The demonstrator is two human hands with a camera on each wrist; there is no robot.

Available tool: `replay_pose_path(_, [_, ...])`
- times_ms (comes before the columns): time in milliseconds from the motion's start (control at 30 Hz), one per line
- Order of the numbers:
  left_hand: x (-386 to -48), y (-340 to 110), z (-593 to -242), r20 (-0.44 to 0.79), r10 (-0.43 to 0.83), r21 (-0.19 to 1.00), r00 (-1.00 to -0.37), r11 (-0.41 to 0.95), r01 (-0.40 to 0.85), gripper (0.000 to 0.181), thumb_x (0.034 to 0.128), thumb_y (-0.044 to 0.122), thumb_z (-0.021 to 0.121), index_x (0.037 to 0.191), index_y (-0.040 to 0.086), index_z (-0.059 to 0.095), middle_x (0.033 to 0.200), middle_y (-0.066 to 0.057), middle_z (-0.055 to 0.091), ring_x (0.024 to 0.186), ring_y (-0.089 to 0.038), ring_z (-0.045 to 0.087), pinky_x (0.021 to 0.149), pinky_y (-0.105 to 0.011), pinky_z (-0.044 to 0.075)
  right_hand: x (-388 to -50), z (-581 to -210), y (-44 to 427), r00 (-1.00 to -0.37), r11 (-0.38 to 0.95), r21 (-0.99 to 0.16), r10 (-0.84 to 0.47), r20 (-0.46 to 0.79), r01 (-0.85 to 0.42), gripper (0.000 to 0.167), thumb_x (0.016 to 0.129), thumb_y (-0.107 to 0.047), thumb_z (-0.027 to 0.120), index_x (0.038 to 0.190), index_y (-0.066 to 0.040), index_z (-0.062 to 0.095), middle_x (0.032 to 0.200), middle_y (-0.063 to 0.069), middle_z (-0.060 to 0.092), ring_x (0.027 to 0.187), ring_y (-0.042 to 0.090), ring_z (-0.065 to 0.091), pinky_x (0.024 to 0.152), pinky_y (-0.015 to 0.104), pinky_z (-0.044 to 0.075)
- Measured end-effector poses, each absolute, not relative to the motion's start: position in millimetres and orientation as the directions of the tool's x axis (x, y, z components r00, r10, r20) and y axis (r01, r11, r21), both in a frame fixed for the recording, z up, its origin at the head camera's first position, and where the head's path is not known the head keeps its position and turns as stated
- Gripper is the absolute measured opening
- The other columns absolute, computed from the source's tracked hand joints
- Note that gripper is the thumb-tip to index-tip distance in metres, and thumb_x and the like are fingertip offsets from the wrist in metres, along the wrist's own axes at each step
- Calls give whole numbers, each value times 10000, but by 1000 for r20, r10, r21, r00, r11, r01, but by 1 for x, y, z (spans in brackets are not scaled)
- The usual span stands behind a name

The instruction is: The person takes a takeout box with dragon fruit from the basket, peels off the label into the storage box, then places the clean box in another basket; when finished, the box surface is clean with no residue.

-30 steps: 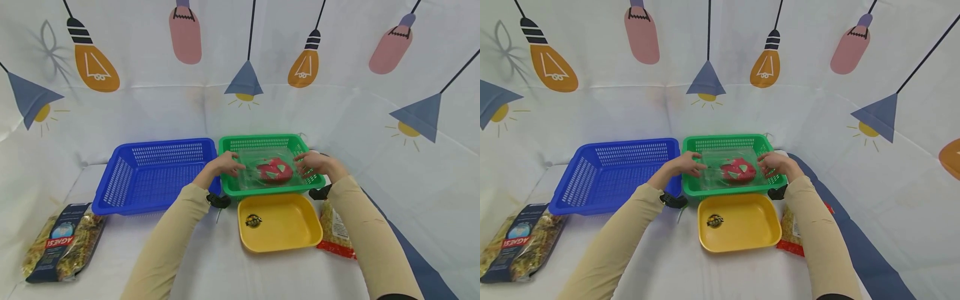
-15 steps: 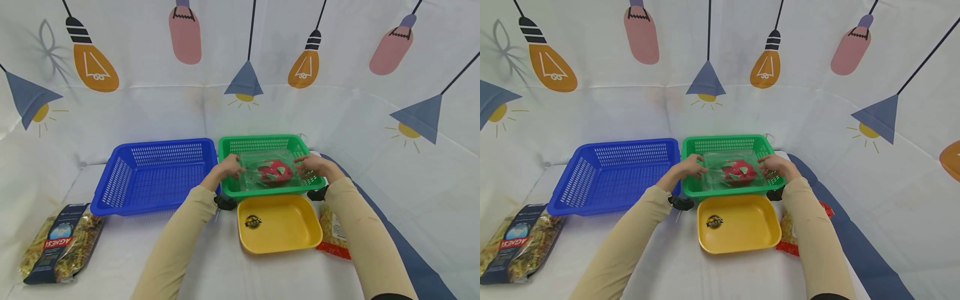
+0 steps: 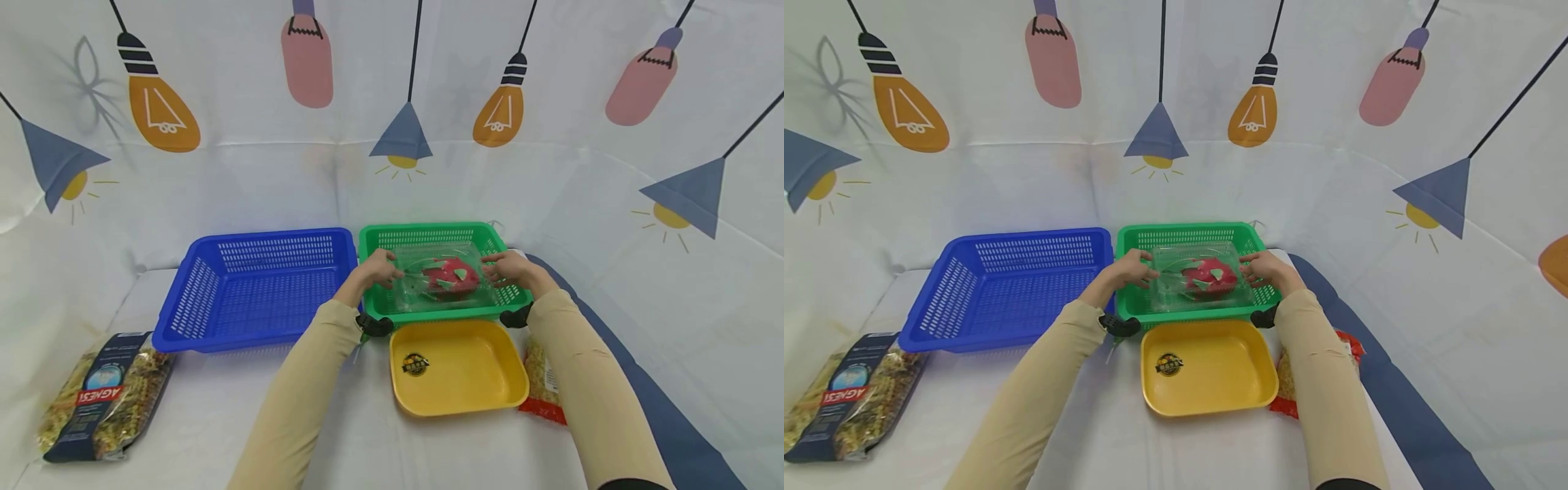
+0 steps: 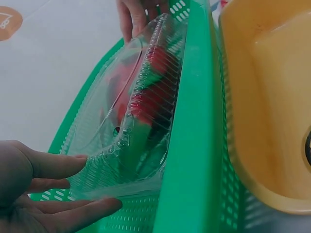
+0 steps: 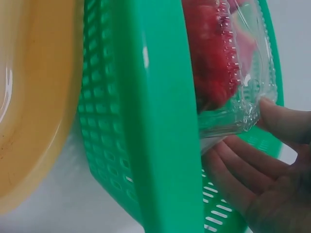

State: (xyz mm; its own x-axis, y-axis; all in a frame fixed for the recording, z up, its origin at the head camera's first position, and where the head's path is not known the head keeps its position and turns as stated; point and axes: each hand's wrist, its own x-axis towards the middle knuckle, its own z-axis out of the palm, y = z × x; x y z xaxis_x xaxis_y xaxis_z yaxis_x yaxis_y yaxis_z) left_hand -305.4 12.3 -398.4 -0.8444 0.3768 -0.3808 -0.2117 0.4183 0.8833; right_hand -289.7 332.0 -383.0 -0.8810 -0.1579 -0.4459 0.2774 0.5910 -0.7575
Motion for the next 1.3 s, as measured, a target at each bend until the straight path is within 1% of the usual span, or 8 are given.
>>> replay_pose_path(267, [-305,14,-401,-367,366,882,-855,430,-194,641,1017,68,564,1570,29,242,1501,-243,415,1338,-388,484,982,-487,466,-288,-384,334,-880,591,-764,-181,-440,260,504,1064,-41,374,1552,32,273,1568,294,288,1224,407,494,1085,536,422])
replay_pose_path(467, [-302,15,-403,-351,354,878,-867,446,-173,628,1034,94,539,1577,38,230,1519,-208,420,1272,-361,544,1053,-477,459,-286,-385,334,-885,607,-758,-186,-427,238,515,1074,-77,379,1562,23,249,1586,292,253,1285,438,471,1083,535,424])
replay_pose_path(600, [-297,17,-403,-335,328,863,-884,484,-147,601,1043,126,525,1571,33,253,1476,-223,457,897,-201,627,985,-432,500,-283,-387,333,-887,607,-760,-190,-421,231,542,1087,-144,393,1572,20,213,1584,296,249,1355,470,413,1092,545,410])
replay_pose_path(700, [-291,19,-403,-325,317,839,-891,532,-117,587,1052,167,511,1570,37,265,1405,-231,508,638,-130,416,853,-425,488,-280,-390,332,-895,600,-767,-185,-407,225,568,1088,-184,416,1574,17,203,1582,299,243,1380,477,387,1094,547,404])
replay_pose_path(767, [-287,20,-402,-323,323,822,-890,561,-95,595,1054,202,510,1572,42,264,1451,-225,472,725,-159,515,892,-437,468,-278,-393,333,-898,596,-773,-187,-397,217,582,1089,-193,417,1577,21,184,1586,305,221,1384,480,379,1096,547,400])
replay_pose_path(833, [-281,20,-401,-316,335,813,-888,578,-71,610,1052,226,516,1574,43,259,1552,-192,376,1054,-241,604,1020,-458,450,-276,-396,333,-902,580,-785,-189,-389,217,591,1091,-199,414,1578,25,165,1592,308,197,1392,481,367,1105,549,387])
replay_pose_path(933, [-272,18,-399,-308,360,820,-880,569,-54,631,1051,246,515,1579,38,239,1631,-168,247,1486,-342,276,1159,-510,328,-272,-398,333,-904,570,-795,-195,-380,211,601,1094,-209,406,1579,30,143,1595,312,176,1413,478,336,1117,551,370])
replay_pose_path(1300, [-235,3,-398,-194,456,858,-869,509,75,607,1065,242,470,1582,42,224,1568,-198,371,1433,-360,381,1134,-504,373,-243,-393,324,-942,755,-654,-182,-282,50,624,1081,-216,430,1570,47,145,1546,364,243,1399,526,310,1103,629,341])
